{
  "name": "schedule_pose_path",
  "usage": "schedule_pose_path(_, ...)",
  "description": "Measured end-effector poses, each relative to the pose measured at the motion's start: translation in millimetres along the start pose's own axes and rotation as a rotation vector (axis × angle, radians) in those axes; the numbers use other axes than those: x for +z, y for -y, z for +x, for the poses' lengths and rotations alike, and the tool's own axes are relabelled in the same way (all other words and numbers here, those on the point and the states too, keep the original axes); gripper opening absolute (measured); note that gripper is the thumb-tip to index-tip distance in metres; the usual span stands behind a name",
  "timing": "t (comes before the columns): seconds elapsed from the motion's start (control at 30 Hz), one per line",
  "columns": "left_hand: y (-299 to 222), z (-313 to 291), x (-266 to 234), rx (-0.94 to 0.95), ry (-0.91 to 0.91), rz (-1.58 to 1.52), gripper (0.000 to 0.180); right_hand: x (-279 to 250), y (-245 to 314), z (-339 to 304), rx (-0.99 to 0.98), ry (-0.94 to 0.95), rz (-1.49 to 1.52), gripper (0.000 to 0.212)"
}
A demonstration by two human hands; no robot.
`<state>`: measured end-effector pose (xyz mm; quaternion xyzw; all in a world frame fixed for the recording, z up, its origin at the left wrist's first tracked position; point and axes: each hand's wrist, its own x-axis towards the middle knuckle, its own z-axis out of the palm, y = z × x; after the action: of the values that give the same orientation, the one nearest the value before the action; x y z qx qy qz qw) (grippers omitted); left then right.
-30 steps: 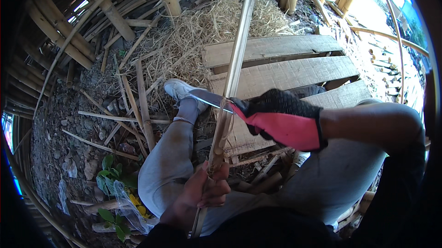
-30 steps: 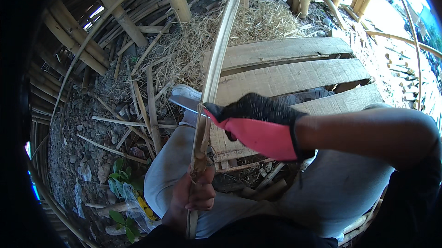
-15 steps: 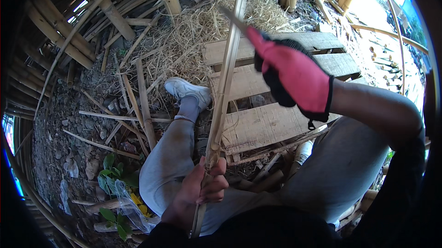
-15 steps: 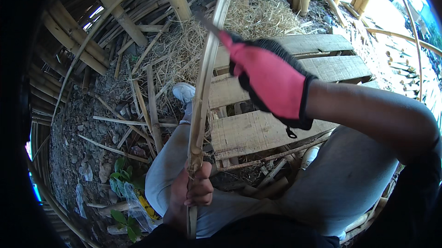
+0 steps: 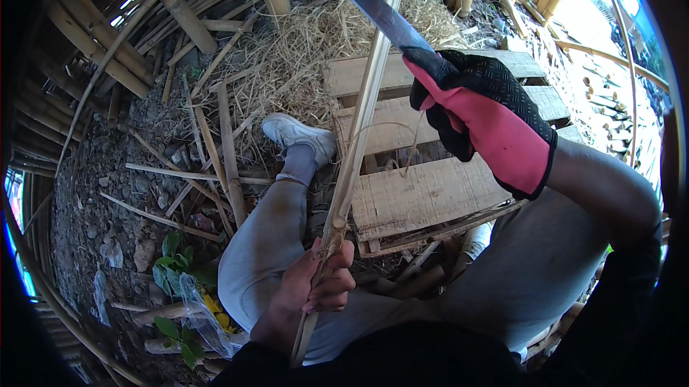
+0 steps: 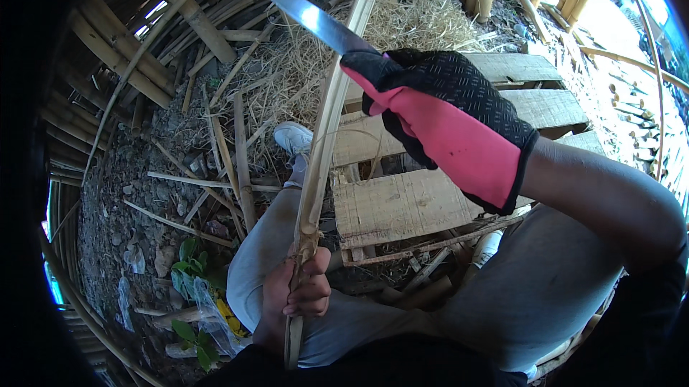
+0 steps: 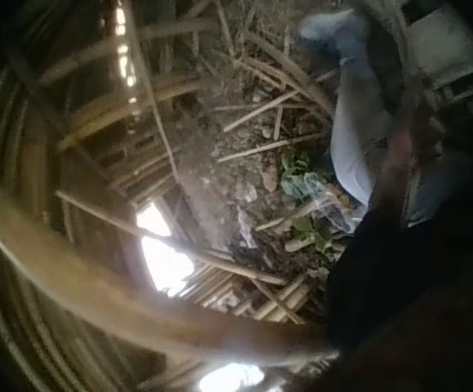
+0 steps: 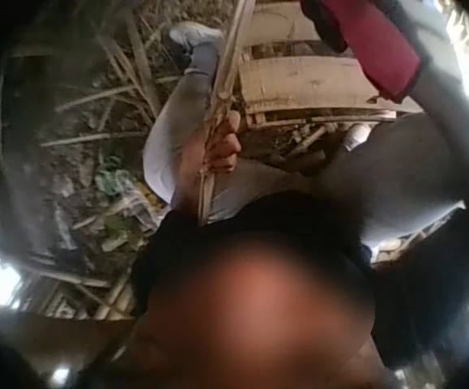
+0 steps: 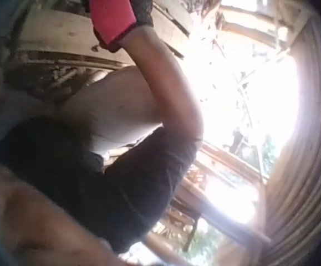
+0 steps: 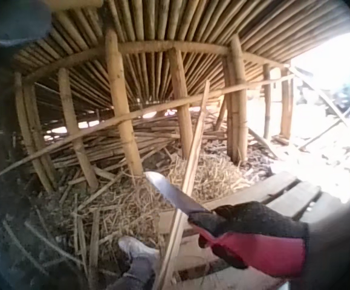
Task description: The person sits on the ground and uses a knife to shave and smooth a long bamboo stick. They repeatedly scrape along the stick's length, rotating it to work different sides and remove thin shavings.
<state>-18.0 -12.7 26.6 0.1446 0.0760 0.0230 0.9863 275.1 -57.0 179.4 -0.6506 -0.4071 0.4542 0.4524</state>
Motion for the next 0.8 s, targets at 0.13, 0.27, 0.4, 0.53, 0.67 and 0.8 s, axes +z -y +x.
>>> schedule_pose_path(0.13,6.8,6.0,-3.1,-0.103,0.001,0.009,0.049,12.2,-3.7,-0.6,-0.062,0.151,-0.680,0.023)
schedule_pose_path(0.27,3.5,5.1,-4.0,-0.090,0.011,-0.050,0.048,15.8,-16.9,-1.2,0.132,0.120,-0.294,0.028)
schedule_pose_path(0.4,7.2,7.6,-7.7,-0.115,0.053,-0.136,0.048,14.5,-39.1,8.5,-0.175,0.156,-0.383,0.015)
schedule_pose_path(0.53,3.5,5.7,-3.3,-0.078,0.019,-0.051,0.049,4.8,-1.0,12.4,-0.127,-0.030,-0.650,0.028)
schedule_pose_path(0.67,2.3,8.9,-3.1,-0.073,0.051,-0.004,0.049,13.3,-15.2,15.3,-0.265,0.232,-0.889,0.041)
schedule_pose_path(0.8,5.2,7.2,3.6,-0.094,-0.064,-0.117,0.049,27.2,-23.5,-0.1,0.155,0.225,-0.211,0.022)
